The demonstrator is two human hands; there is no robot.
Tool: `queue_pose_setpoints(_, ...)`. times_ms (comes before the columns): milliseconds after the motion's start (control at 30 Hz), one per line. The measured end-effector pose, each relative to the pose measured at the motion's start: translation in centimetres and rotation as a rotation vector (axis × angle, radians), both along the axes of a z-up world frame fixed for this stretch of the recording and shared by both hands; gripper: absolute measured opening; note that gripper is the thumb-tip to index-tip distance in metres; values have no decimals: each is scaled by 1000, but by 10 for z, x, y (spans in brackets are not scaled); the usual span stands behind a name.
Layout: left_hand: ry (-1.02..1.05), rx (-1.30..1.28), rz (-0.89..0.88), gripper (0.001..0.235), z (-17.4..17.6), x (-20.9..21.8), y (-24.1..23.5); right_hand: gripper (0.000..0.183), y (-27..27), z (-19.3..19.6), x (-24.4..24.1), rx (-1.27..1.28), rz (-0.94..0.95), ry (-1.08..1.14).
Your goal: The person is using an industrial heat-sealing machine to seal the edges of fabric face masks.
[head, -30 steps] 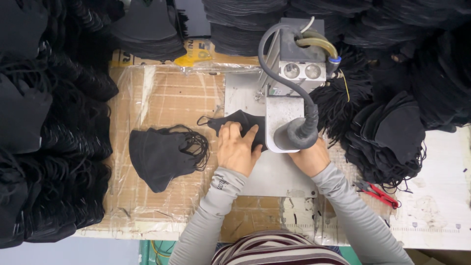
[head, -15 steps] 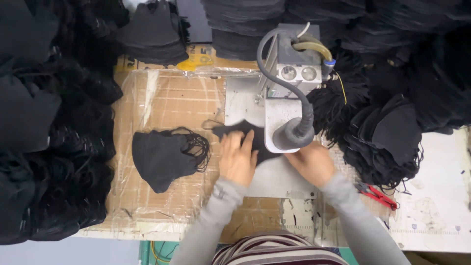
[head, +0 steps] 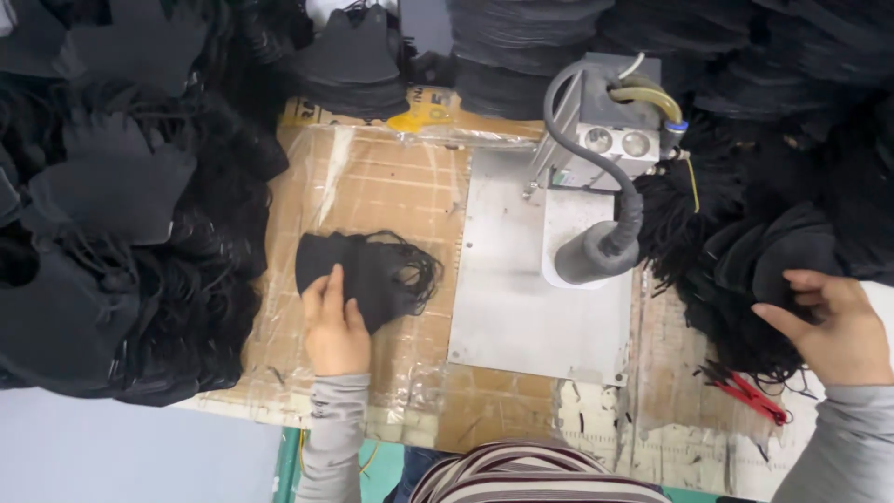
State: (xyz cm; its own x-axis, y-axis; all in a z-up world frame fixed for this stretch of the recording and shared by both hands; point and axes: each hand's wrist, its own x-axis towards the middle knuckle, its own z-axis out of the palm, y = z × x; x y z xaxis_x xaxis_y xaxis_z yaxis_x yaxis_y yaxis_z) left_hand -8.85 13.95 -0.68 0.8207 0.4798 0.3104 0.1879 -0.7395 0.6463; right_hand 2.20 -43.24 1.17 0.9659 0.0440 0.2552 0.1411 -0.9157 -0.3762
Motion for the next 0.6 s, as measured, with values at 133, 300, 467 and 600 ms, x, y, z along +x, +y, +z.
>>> queue_pose_setpoints(133, -10, 222, 28, 62, 24, 4, -7, 45, -34, -1, -2, 275, -42, 207)
queue_pose_setpoints(300, -174, 281, 45, 57, 61, 2, -47, 33, -13, 31, -21, 90, 42, 148)
queue_pose_setpoints(467, 19, -429, -695, 36, 110, 12, -135, 15, 104, 68, -49, 383, 161, 199)
queue_pose_setpoints(600, -4, -455, -895, 37, 98, 18, -168, 21, 161, 78, -54, 492, 460, 305)
